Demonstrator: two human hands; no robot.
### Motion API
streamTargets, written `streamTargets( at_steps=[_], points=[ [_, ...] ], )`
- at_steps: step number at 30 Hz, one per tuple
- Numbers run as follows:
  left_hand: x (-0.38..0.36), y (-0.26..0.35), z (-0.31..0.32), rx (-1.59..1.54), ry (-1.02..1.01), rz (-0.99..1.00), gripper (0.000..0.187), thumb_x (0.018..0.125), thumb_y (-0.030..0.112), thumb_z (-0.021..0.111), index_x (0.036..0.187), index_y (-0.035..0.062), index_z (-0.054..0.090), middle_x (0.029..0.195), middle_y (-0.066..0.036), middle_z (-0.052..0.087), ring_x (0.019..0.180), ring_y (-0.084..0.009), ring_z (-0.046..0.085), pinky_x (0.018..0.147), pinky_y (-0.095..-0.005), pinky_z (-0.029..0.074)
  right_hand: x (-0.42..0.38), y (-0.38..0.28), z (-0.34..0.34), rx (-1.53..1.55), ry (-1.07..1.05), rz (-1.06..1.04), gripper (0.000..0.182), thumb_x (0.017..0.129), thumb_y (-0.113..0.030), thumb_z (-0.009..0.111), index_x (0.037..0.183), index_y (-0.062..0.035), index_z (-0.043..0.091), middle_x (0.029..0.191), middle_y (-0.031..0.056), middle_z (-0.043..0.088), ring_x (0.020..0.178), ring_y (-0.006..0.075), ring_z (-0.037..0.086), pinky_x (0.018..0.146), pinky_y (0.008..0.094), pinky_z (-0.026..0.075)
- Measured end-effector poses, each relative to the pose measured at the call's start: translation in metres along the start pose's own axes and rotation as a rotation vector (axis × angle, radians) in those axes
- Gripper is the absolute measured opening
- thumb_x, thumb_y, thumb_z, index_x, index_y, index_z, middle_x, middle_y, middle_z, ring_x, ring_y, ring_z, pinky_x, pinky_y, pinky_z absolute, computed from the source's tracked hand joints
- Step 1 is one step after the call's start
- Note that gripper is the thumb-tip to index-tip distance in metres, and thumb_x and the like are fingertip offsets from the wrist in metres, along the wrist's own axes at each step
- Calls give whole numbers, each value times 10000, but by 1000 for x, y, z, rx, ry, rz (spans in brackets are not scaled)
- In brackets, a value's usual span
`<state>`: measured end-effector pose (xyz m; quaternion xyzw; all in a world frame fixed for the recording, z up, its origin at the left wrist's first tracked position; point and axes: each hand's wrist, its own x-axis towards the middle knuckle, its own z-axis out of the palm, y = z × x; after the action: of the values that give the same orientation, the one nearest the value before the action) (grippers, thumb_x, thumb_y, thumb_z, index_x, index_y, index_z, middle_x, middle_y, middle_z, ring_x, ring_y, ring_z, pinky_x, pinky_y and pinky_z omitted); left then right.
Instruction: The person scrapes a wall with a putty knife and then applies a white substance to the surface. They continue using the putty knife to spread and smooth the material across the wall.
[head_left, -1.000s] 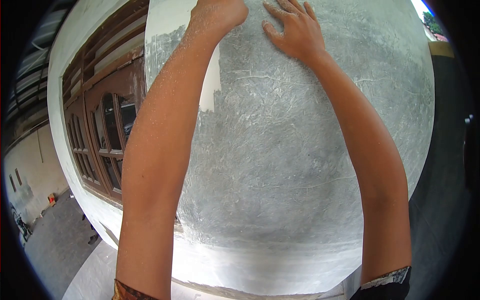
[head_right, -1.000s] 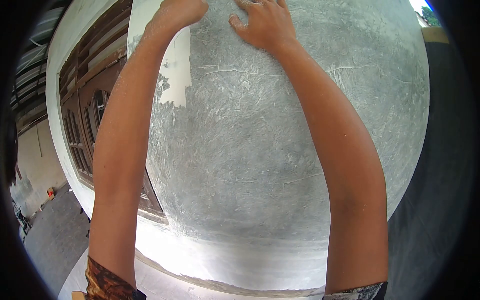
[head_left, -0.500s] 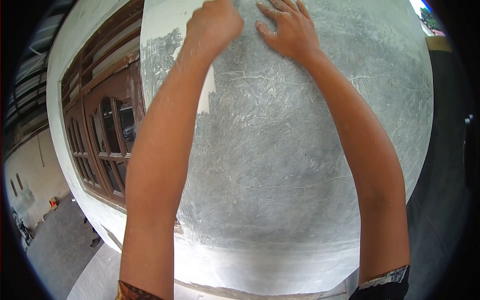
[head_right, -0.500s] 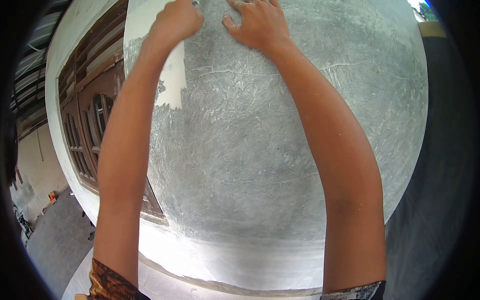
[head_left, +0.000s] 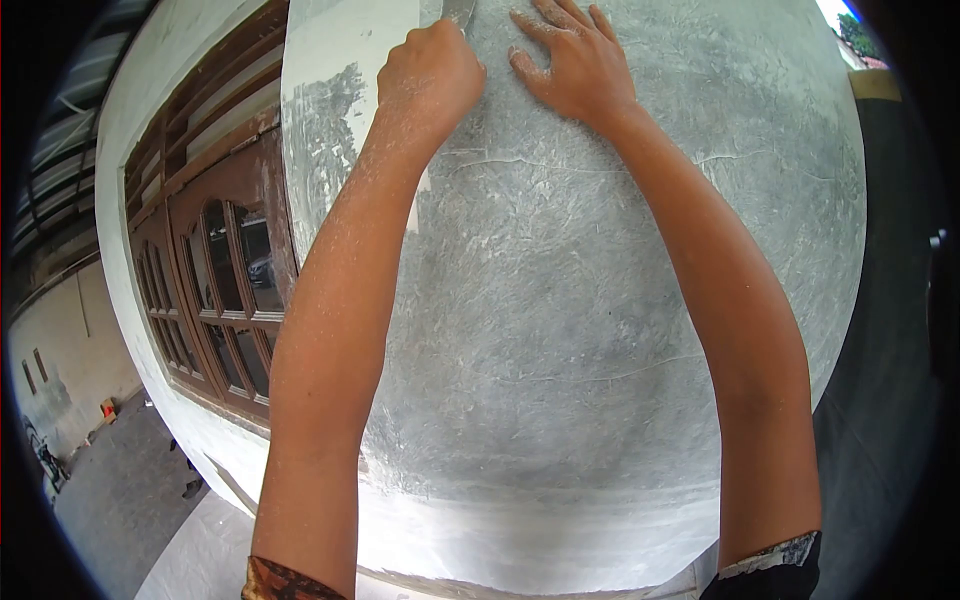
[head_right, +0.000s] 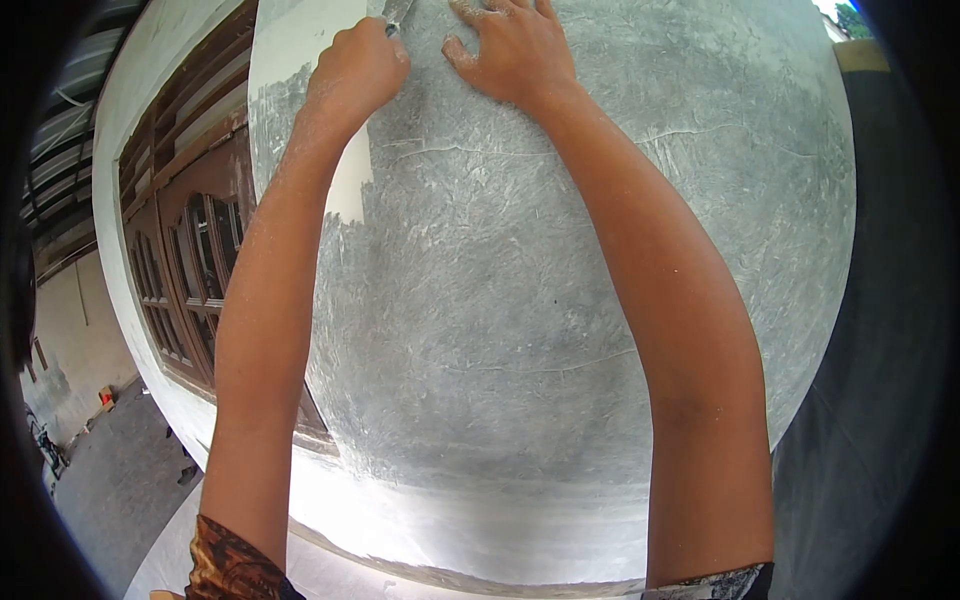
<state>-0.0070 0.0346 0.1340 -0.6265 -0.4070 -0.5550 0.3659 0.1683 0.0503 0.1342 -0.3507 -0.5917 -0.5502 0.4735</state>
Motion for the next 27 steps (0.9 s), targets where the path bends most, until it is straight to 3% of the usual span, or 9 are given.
streamTargets(
  at_steps=[2, 4, 8, 10, 16, 20, 22, 25, 27],
  points=[
    [15, -1, 1, -7, 12, -4, 351, 903, 170, 608, 1173, -32, 705, 1169, -285, 715, 1115, -453, 701, 957, -514, 572, -1, 0, 0, 11, -2, -9, 580, 958, -318, 613, 1468, -45, 567, 1627, 161, 422, 1547, 321, 316, 1291, 498, 188],
    [43, -3, -9, -22, -75, -113, 398, 960, 200, 629, 1270, -48, 597, 1294, -281, 637, 1195, -418, 646, 1005, -499, 533, 1, 4, 8, -7, 13, -20, 579, 959, -319, 611, 1466, -41, 569, 1625, 162, 425, 1546, 323, 318, 1290, 498, 190],
    [24, -2, -13, -20, -155, -159, 411, 949, 195, 644, 1270, -56, 594, 1296, -279, 638, 1193, -420, 646, 1007, -495, 532, -1, 2, 3, -7, 13, -18, 577, 959, -321, 607, 1458, -33, 574, 1620, 165, 432, 1541, 328, 328, 1288, 500, 197],
    [7, -7, 0, 9, -132, -98, 412, 942, 189, 645, 1260, -67, 592, 1285, -286, 642, 1180, -426, 652, 1003, -495, 534, -3, 1, 3, -1, 17, -11, 575, 959, -320, 607, 1456, -34, 576, 1618, 163, 436, 1540, 326, 331, 1288, 499, 198],
    [50, -10, -1, -13, -72, -124, 388, 953, 186, 629, 1246, -68, 598, 1246, -286, 660, 1161, -431, 661, 985, -498, 539, 1, 6, 9, -2, 28, -17, 572, 956, -317, 613, 1453, -36, 579, 1614, 156, 443, 1539, 316, 334, 1290, 493, 197],
    [20, -14, 7, 7, -62, -124, 375, 963, 188, 613, 1236, -69, 599, 1240, -291, 659, 1156, -436, 660, 976, -494, 541, -5, -4, -4, 17, 10, 6, 573, 955, -310, 622, 1458, -39, 576, 1614, 154, 444, 1541, 312, 331, 1292, 490, 191],
    [4, -20, 18, -1, 0, -13, 340, 905, 165, 609, 1163, -30, 711, 1165, -291, 714, 1117, -451, 701, 960, -512, 573, -4, -3, 0, 11, 6, 4, 572, 957, -309, 621, 1460, -39, 575, 1616, 153, 441, 1543, 311, 328, 1293, 489, 189],
    [28, -22, 4, 17, -98, -112, 364, 965, 187, 605, 1224, -68, 599, 1244, -293, 655, 1147, -436, 661, 966, -495, 544, -1, 0, 1, 3, 4, 9, 570, 961, -307, 619, 1462, -38, 573, 1621, 153, 436, 1546, 309, 322, 1294, 487, 185],
    [38, -23, -8, -7, -97, -113, 365, 966, 187, 606, 1227, -68, 600, 1242, -291, 656, 1144, -433, 662, 962, -496, 545, -2, -1, 0, 12, -3, 10, 569, 963, -306, 618, 1462, -37, 572, 1623, 153, 433, 1548, 309, 319, 1295, 486, 183]
  ],
)
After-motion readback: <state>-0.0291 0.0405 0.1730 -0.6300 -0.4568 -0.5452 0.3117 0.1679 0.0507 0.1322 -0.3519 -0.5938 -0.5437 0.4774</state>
